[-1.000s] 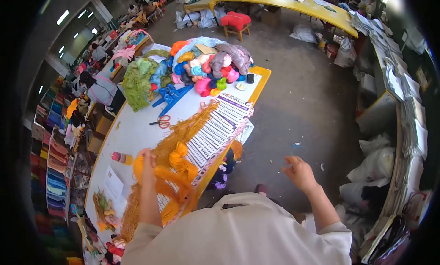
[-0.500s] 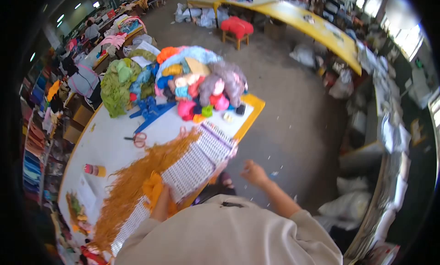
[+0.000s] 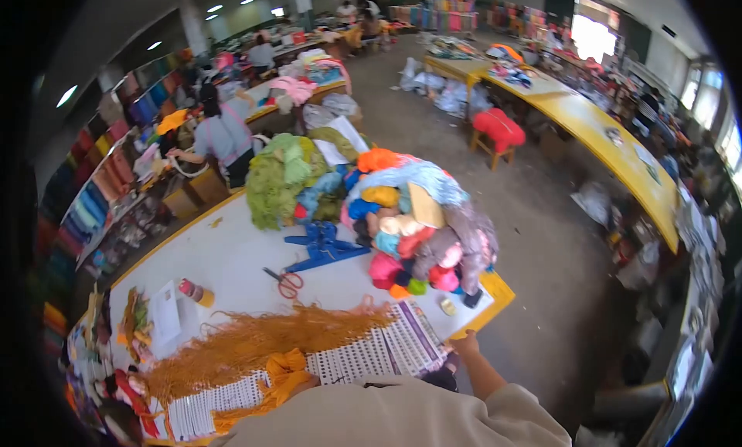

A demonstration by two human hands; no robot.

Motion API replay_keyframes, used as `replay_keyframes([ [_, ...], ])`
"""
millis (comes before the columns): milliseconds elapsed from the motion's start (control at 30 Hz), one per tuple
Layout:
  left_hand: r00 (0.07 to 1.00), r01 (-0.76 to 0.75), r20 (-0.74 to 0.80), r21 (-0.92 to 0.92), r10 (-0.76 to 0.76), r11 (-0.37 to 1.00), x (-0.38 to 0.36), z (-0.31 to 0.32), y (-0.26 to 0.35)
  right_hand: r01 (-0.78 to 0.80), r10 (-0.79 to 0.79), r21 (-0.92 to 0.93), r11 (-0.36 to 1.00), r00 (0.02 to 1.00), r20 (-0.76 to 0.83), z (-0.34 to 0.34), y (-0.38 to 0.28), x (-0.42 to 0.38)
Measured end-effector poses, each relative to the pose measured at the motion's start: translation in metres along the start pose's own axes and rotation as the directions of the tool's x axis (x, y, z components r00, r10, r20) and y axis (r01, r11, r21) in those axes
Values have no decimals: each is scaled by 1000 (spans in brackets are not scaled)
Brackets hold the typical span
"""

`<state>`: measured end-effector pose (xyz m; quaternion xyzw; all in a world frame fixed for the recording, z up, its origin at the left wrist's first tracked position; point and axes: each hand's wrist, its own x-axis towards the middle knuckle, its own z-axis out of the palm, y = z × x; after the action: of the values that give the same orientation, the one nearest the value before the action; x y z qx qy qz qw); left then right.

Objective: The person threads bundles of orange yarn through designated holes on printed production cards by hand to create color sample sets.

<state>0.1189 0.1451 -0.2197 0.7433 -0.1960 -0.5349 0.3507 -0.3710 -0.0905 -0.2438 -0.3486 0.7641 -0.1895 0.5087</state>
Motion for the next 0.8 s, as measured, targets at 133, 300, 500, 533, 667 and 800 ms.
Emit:
replay_keyframes([
  [133,992,-17,-128,-17,15,1000,1,21,35,-99,44,515,851,992,119,28,2,87],
  [300,974,-2,-227,5,3,1000,-4,20,34,-143,124,468,872,990,71,43,-43,78],
  [500,954,39,-299,41,-25,998,-6,22,25,-183,171,488,853,983,71,54,-57,82],
  [533,953,50,-302,44,-34,998,-6,22,22,-203,204,535,820,977,58,54,-59,84],
  [667,953,71,-300,66,-48,995,-14,15,-10,-122,169,495,860,984,-52,64,-47,110],
  [800,952,82,-301,89,-52,993,-8,20,-4,146,-103,107,984,938,-331,85,-10,149],
])
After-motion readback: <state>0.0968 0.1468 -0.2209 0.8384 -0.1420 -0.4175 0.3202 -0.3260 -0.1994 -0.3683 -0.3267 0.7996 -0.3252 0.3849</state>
